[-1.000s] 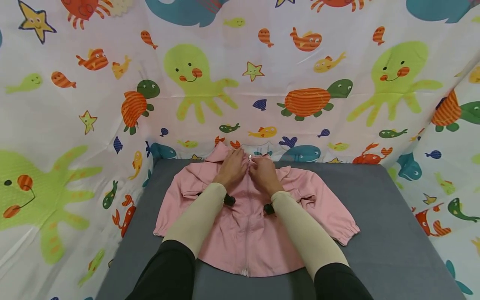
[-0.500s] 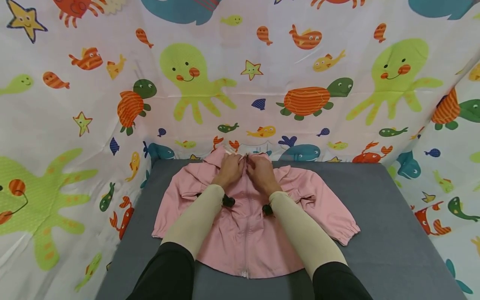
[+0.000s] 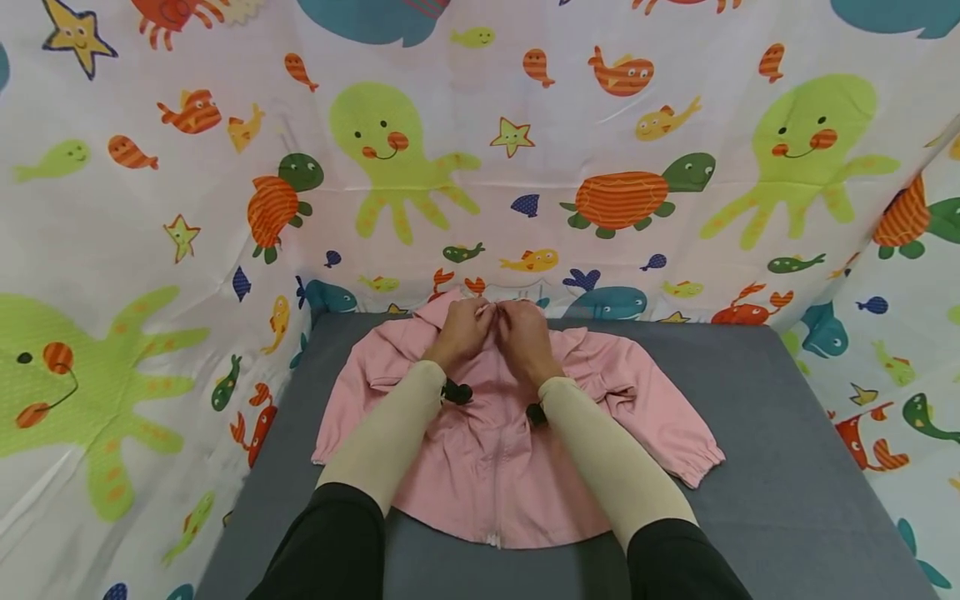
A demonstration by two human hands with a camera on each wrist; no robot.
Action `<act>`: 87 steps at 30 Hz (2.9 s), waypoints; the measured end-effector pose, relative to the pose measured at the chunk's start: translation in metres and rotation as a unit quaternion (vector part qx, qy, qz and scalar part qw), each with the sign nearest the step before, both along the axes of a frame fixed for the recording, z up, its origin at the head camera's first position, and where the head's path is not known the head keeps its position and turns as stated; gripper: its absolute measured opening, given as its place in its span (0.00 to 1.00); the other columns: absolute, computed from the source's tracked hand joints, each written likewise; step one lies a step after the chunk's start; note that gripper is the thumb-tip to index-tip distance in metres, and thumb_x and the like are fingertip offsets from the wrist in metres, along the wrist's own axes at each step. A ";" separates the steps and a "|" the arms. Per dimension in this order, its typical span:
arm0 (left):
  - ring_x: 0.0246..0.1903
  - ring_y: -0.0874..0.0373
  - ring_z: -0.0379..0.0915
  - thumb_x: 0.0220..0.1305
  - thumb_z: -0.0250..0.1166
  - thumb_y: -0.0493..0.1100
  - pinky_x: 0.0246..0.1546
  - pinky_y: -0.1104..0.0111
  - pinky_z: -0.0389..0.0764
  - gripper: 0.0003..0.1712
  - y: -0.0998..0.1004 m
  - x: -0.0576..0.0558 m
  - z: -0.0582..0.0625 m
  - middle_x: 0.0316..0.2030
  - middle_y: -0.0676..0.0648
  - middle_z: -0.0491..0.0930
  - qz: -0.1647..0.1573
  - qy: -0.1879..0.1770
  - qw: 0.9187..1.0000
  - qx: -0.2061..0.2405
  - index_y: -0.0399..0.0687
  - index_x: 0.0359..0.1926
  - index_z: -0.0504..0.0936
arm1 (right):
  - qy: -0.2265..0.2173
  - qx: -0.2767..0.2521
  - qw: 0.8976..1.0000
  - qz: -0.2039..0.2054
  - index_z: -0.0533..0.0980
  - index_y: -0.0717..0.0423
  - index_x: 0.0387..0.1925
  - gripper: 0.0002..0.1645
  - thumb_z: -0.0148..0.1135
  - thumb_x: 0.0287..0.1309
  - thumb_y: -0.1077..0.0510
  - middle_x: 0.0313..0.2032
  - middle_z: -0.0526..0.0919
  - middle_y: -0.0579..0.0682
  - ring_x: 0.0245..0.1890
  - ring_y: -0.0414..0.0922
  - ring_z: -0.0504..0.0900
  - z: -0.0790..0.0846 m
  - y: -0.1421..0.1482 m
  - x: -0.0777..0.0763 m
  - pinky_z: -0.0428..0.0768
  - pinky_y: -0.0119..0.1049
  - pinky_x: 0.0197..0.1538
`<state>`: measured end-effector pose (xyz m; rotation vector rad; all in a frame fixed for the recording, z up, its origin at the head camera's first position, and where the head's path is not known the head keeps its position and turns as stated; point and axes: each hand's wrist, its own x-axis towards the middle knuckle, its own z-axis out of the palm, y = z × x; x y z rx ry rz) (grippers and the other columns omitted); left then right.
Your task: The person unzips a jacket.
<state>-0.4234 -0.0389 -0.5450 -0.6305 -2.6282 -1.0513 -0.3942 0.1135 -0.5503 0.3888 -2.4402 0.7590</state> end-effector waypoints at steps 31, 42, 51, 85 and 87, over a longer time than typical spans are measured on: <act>0.34 0.45 0.82 0.69 0.60 0.40 0.39 0.57 0.79 0.13 -0.018 -0.023 0.103 0.27 0.42 0.85 0.106 0.093 0.988 0.069 0.40 0.29 0.85 | 0.008 0.214 0.970 0.112 0.78 0.57 0.40 0.03 0.62 0.65 0.64 0.31 0.75 0.51 0.33 0.48 0.78 0.019 -0.009 0.159 0.80 0.40 0.36; 0.36 0.44 0.83 0.71 0.57 0.43 0.41 0.57 0.78 0.17 -0.021 -0.035 0.131 0.28 0.41 0.84 0.117 0.105 0.986 0.057 0.40 0.27 0.82 | 0.059 0.251 0.945 0.203 0.75 0.54 0.33 0.05 0.63 0.59 0.65 0.30 0.75 0.46 0.31 0.43 0.75 0.011 -0.018 0.225 0.78 0.35 0.37; 0.39 0.44 0.84 0.72 0.59 0.45 0.44 0.57 0.79 0.14 -0.026 -0.039 0.145 0.33 0.41 0.87 0.146 0.118 0.979 0.083 0.40 0.35 0.85 | 0.072 0.283 0.906 0.307 0.74 0.49 0.33 0.07 0.65 0.55 0.56 0.29 0.75 0.42 0.29 0.38 0.74 -0.013 -0.025 0.274 0.75 0.30 0.37; 0.67 0.48 0.70 0.69 0.65 0.44 0.69 0.54 0.66 0.25 -0.072 -0.020 0.118 0.64 0.42 0.77 0.095 0.112 0.986 0.078 0.40 0.64 0.78 | 0.038 0.206 0.923 0.324 0.81 0.51 0.52 0.22 0.64 0.62 0.45 0.49 0.83 0.45 0.50 0.40 0.82 -0.002 -0.023 0.271 0.80 0.35 0.56; 0.67 0.48 0.70 0.69 0.65 0.44 0.69 0.54 0.67 0.27 -0.074 -0.015 0.113 0.65 0.42 0.76 0.094 0.110 0.986 0.087 0.40 0.65 0.77 | 0.047 0.201 0.928 0.311 0.80 0.53 0.54 0.24 0.65 0.61 0.44 0.51 0.83 0.47 0.52 0.42 0.82 0.000 -0.022 0.269 0.80 0.37 0.57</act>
